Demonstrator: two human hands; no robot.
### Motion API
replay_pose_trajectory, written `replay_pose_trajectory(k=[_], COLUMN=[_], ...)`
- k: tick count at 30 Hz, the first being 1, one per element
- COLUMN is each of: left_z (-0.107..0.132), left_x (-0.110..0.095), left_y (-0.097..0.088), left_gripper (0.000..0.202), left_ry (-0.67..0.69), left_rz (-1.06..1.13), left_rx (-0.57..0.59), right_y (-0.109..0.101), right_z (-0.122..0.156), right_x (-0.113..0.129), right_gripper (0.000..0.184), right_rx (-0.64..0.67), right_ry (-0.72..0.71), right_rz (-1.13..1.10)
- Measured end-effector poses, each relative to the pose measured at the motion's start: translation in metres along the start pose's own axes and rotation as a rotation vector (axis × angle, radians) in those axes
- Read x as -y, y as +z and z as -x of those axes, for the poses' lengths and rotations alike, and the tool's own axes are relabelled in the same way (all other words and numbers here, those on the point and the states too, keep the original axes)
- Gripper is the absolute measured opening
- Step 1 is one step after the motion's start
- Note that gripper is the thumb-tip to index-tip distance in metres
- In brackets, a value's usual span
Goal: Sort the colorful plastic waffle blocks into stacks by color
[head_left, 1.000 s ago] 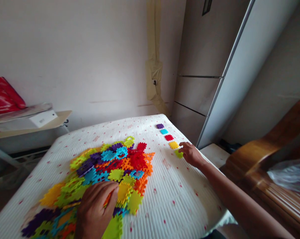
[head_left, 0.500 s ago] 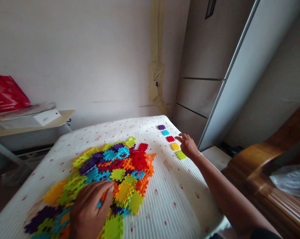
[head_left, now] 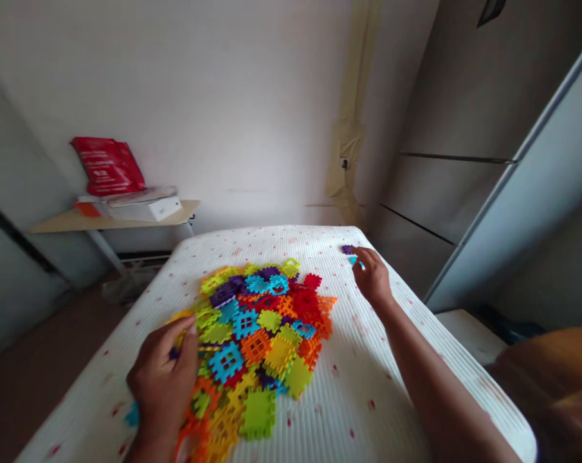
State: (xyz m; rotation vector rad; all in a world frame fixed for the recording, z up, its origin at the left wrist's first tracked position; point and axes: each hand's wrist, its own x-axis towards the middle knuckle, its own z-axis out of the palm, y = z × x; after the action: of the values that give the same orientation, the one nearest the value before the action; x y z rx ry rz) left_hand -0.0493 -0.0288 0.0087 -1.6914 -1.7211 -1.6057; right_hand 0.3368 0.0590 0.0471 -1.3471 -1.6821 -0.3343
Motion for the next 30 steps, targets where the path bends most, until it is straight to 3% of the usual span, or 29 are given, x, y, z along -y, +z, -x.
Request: replay_pose_trajectory(k=[4,9,15,21,30], left_z=[-0.006,-0.011,-0.008,-0.004,-0.009], left_x=[0.019,0.030,0.032,0.034,0.046], left_y=[-0.006,-0.009,-0.002,0.004,-0.001], left_gripper=[0.023,0.023,0.025,0.025,0.027], left_ry=[-0.162,-0.330,-0.390,-0.371,-0.492], left_rz=[-0.007,0.031,0.102,0.076,0.118], left_rx=[-0.044,-0.077,-0.050,0.032,-0.037], right_y=[0.035,0.065,0.064,0.067,0.069], right_z=[0.016,0.049,0.059,0.061,0.063], right_x=[0.016,0.001,-0.017,-0.015,-0.023], right_gripper=[0.034,0.032,0.033,0.029,0.030], right_rx=[0.058,0.229,0.385,0.411,0.429], right_ry=[0.013,0.121,0.374,0.347,0.341], right_rz=[-0.139,-0.198,-0.169,-0.185,-0.198])
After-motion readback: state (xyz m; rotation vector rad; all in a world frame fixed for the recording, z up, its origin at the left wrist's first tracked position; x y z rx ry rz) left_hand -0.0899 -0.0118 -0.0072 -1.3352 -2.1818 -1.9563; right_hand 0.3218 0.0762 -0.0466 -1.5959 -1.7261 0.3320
